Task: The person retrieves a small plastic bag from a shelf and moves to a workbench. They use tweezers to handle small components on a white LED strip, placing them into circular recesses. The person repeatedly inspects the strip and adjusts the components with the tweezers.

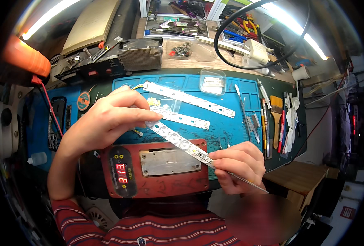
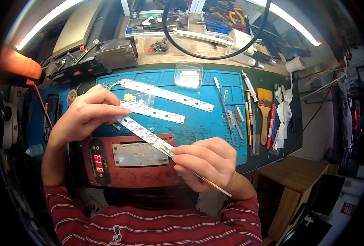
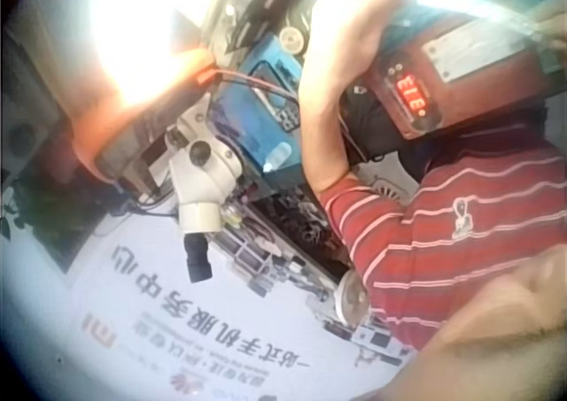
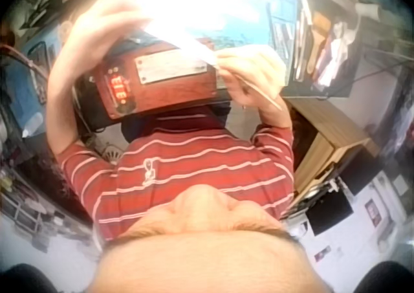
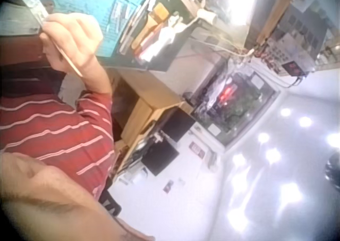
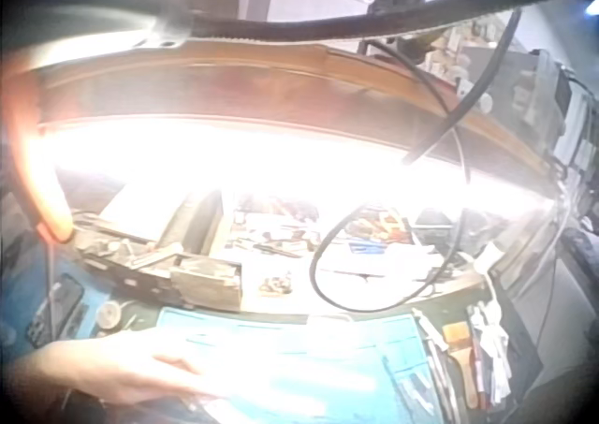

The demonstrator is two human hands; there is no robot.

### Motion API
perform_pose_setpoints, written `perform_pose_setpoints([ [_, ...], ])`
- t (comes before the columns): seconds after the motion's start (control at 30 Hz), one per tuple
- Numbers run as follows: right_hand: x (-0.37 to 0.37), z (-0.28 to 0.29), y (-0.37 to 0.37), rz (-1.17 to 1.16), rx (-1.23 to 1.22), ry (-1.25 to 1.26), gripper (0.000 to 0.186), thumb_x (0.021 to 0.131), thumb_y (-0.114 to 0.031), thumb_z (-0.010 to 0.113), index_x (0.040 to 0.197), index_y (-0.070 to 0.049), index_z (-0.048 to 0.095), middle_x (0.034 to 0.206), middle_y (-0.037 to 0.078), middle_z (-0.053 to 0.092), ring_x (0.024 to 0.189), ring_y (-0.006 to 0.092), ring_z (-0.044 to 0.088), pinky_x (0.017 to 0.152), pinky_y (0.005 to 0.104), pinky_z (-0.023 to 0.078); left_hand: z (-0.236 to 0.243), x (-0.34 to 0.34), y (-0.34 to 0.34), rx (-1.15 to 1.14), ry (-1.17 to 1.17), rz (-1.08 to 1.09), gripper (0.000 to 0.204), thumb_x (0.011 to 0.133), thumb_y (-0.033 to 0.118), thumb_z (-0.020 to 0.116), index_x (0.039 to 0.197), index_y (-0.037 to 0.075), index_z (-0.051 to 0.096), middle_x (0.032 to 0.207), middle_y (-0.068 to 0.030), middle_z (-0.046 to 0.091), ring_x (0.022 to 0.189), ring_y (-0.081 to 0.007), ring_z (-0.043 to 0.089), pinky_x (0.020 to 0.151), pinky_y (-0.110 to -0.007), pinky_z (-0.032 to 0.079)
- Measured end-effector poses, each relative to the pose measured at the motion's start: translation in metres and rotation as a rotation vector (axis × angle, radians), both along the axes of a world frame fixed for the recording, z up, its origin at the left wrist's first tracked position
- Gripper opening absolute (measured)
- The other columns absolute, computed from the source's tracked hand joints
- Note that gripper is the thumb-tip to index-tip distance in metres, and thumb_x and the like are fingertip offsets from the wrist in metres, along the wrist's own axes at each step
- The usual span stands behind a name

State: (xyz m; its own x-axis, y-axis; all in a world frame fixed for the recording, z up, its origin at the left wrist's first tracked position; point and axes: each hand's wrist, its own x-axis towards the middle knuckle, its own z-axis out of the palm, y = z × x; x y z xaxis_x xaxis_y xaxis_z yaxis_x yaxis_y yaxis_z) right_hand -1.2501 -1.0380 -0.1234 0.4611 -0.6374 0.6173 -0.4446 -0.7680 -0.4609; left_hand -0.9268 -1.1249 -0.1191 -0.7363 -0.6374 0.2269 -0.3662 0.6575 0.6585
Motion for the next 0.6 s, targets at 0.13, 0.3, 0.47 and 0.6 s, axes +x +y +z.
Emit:
perform_pose_setpoints([
  [0.13, 0.0002, -0.0005, -0.0002, -0.004, -0.006, 0.005, 0.015, 0.083, -0.011, 0.081, 0.096, -0.006, 0.074, 0.091, 0.006, 0.077, 0.069, 0.0165, 0.068, 0.059, 0.0261, 0.048, -0.0003, -0.0013, -0.0006, 0.008, 0.007, 0.003, 0.034, 0.086, -0.002, 0.073, 0.118, 0.007, 0.078, 0.103, -0.0057, 0.067, 0.097, -0.0238, 0.062, 0.083, -0.035, 0.05],
  [0.3, 0.001, -0.0007, -0.0003, -0.008, -0.002, 0.011, 0.015, 0.084, -0.011, 0.081, 0.095, -0.006, 0.074, 0.091, 0.006, 0.077, 0.069, 0.0163, 0.068, 0.058, 0.0263, 0.047, -0.0001, -0.0016, 0.0003, 0.015, 0.012, 0.009, 0.035, 0.085, -0.003, 0.073, 0.118, 0.007, 0.078, 0.104, -0.0058, 0.067, 0.097, -0.0238, 0.062, 0.083, -0.035, 0.05],
  [0.47, 0.0013, -0.0004, -0.0001, -0.012, 0.007, 0.015, 0.014, 0.084, -0.012, 0.081, 0.094, -0.006, 0.074, 0.091, 0.005, 0.077, 0.07, 0.0161, 0.068, 0.058, 0.0263, 0.047, 0.0013, -0.0013, 0.001, 0.019, 0.008, 0.012, 0.036, 0.085, -0.004, 0.073, 0.118, 0.008, 0.078, 0.104, -0.0056, 0.067, 0.097, -0.0235, 0.062, 0.083, -0.035, 0.05],
  [0.6, 0.0007, -0.0006, 0.0001, -0.014, 0.009, 0.018, 0.014, 0.084, -0.012, 0.081, 0.094, -0.006, 0.074, 0.091, 0.005, 0.077, 0.07, 0.0161, 0.068, 0.058, 0.0263, 0.047, 0.0006, -0.0019, 0.0005, 0.016, 0.008, 0.011, 0.037, 0.084, -0.004, 0.073, 0.118, 0.008, 0.078, 0.104, -0.0054, 0.067, 0.097, -0.0235, 0.062, 0.082, -0.035, 0.051],
])
